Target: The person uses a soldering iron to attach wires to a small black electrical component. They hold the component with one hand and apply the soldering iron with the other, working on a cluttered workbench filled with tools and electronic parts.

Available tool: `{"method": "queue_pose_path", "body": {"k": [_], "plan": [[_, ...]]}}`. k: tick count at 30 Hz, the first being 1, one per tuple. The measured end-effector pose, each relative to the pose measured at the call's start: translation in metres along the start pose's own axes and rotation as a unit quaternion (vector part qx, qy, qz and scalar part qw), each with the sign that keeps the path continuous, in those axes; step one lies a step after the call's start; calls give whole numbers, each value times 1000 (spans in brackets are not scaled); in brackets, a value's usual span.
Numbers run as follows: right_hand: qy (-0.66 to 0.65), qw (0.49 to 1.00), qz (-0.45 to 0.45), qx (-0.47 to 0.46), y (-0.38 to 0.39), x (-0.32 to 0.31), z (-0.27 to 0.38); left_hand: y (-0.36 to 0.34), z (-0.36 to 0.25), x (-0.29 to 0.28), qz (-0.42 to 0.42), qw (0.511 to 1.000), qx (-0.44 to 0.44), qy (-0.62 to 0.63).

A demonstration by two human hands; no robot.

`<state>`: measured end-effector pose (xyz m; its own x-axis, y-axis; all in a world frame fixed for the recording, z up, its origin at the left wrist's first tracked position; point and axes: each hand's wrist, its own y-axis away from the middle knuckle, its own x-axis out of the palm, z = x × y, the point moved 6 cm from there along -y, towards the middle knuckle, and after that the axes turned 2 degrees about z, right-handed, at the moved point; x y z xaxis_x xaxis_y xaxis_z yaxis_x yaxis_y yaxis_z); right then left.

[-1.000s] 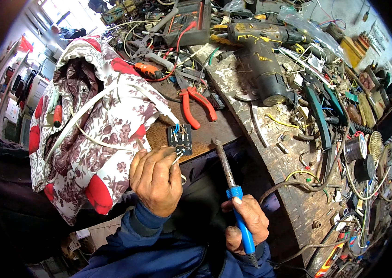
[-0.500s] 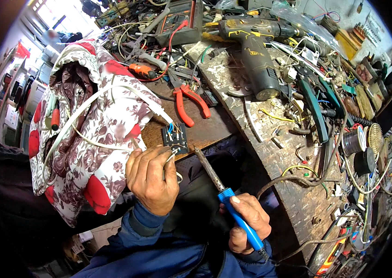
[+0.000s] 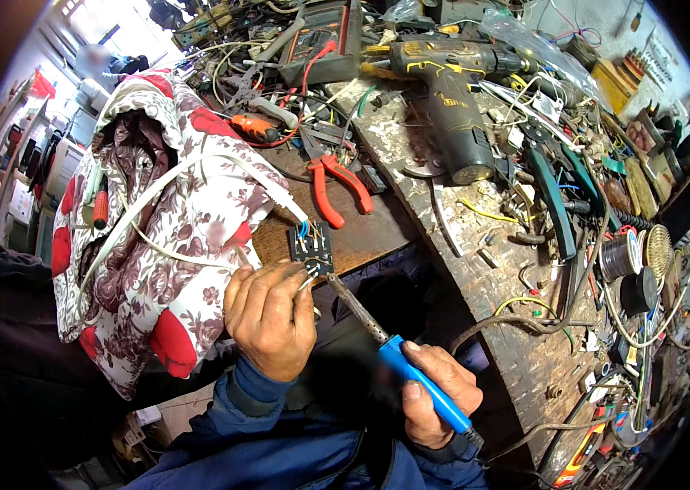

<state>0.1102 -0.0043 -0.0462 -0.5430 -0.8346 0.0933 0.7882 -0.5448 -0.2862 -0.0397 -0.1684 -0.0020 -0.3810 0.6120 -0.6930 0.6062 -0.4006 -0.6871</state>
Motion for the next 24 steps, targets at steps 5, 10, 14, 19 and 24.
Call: {"method": "queue_pose_path", "body": {"k": [5,10,14,19,24], "plan": [[-118,986,-109,37,-2,4,-9,1,0,0,2,1000,1,1],[-113,981,-143,68,-6,5,-11,0,2,-2,8,1000,-6,13],[-110,980,-144,78,-6,6,-13,1,2,-1,6,1000,-5,23],[-113,979,-145,83,-6,9,-13,0,4,-2,7,1000,-8,28],[-106,979,-155,82,-4,8,-15,0,4,-3,8,1000,-10,25]]}}
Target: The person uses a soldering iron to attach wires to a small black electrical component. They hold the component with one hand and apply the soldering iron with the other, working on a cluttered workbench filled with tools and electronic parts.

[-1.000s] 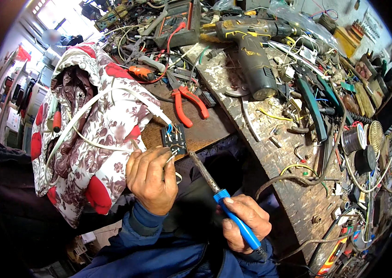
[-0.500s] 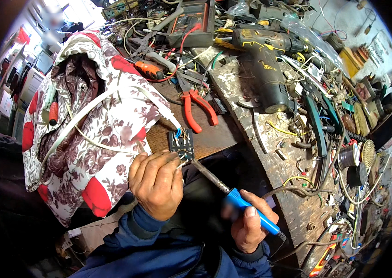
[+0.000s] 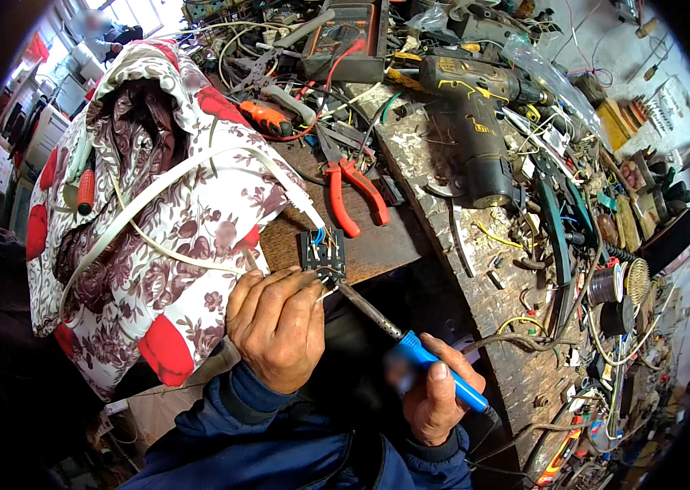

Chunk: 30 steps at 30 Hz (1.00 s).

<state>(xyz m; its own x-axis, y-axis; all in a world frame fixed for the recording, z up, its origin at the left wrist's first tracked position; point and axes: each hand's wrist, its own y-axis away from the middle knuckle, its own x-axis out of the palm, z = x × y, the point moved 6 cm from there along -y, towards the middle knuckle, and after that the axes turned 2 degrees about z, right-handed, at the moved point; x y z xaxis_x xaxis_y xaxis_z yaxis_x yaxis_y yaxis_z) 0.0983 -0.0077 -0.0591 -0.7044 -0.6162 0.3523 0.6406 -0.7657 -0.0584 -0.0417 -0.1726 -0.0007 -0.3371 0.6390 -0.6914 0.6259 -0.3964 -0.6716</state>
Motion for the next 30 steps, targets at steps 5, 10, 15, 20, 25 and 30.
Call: {"method": "queue_pose_path", "body": {"k": [5,10,15,20,25,30], "plan": [[5,1000,16,22,-2,3,1,0,1,1,-2,1000,0,2],[7,1000,14,24,-2,3,3,0,0,0,-3,1000,1,1],[17,999,14,28,-2,2,2,-1,0,0,-5,1000,1,3],[1,999,45,-1,-7,10,6,-1,0,0,0,1000,2,1],[-8,999,54,-2,-8,12,8,-1,-1,0,2,1000,1,2],[-9,998,56,-11,-8,12,8,-1,0,1,1,1000,1,-2]]}}
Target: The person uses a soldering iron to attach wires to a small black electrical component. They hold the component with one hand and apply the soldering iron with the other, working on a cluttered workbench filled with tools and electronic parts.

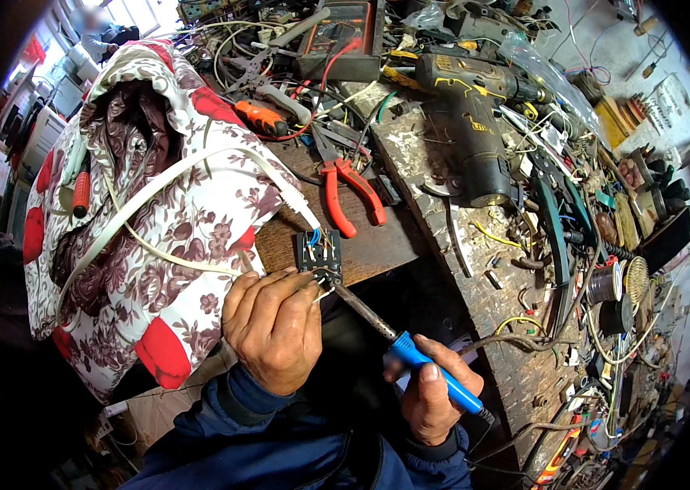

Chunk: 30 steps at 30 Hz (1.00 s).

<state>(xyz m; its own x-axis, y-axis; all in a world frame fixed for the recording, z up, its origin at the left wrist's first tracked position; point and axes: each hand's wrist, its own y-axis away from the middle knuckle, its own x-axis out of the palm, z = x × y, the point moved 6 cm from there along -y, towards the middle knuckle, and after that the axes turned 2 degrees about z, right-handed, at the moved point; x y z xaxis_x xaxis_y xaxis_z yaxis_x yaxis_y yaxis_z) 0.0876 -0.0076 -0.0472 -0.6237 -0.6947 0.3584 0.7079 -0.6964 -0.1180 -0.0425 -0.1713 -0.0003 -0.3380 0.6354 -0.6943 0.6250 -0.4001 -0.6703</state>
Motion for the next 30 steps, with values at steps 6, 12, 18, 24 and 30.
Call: {"method": "queue_pose_path", "body": {"k": [6,12,18,24,30], "plan": [[4,1000,4,-7,-1,1,0,-1,-1,0,-13,1000,13,-11],[1,1000,4,0,0,-1,-1,-1,-1,0,-9,1000,13,-14],[-6,1000,2,11,1,-1,-1,-2,-1,0,-4,1000,11,-17],[-10,1000,15,14,1,-3,-2,-1,-1,0,-1,1000,-1,0],[-14,1000,19,13,1,-2,-1,-2,-2,0,1,1000,-1,-1]]}}
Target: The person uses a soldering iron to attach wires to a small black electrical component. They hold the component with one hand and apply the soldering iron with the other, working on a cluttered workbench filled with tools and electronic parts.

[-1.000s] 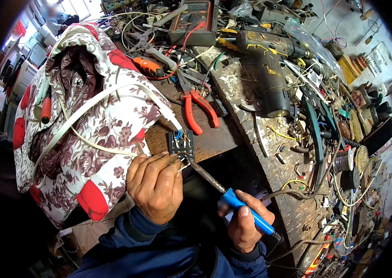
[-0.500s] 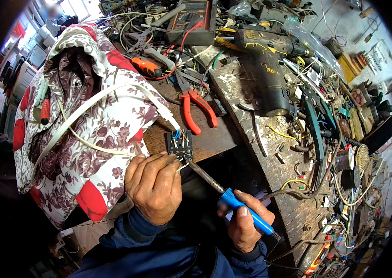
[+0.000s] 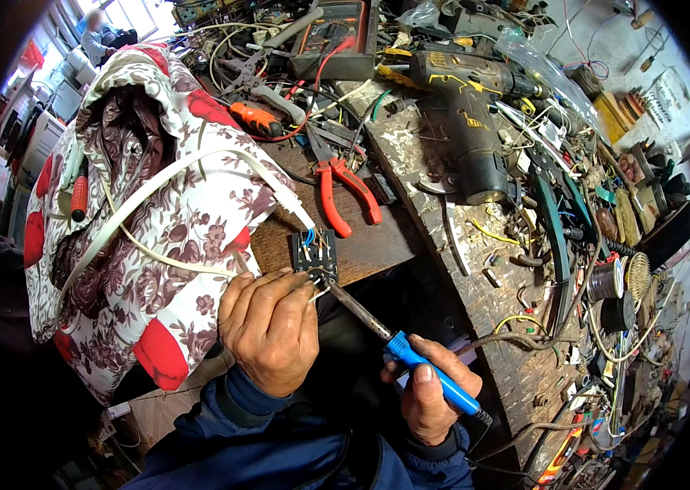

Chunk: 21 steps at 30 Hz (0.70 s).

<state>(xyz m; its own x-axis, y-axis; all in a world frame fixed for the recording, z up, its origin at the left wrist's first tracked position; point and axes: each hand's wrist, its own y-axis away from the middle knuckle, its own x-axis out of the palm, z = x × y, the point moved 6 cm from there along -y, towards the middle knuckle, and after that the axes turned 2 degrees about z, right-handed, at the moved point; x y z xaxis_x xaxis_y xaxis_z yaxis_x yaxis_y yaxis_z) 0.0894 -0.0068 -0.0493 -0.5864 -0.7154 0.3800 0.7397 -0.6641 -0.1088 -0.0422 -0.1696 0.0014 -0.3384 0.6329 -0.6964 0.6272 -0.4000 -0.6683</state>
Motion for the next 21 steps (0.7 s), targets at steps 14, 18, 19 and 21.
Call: {"method": "queue_pose_path", "body": {"k": [14,18,19,21], "plan": [[0,1000,-4,4,0,-1,-1,1,1,0,0,1000,-2,0],[-7,1000,-1,0,1,-2,-1,1,1,1,-3,1000,-2,1],[-5,1000,1,0,0,-2,-1,1,0,0,-4,1000,2,-5],[-1,1000,5,0,0,-2,0,-1,0,-1,-6,1000,10,-15]]}}
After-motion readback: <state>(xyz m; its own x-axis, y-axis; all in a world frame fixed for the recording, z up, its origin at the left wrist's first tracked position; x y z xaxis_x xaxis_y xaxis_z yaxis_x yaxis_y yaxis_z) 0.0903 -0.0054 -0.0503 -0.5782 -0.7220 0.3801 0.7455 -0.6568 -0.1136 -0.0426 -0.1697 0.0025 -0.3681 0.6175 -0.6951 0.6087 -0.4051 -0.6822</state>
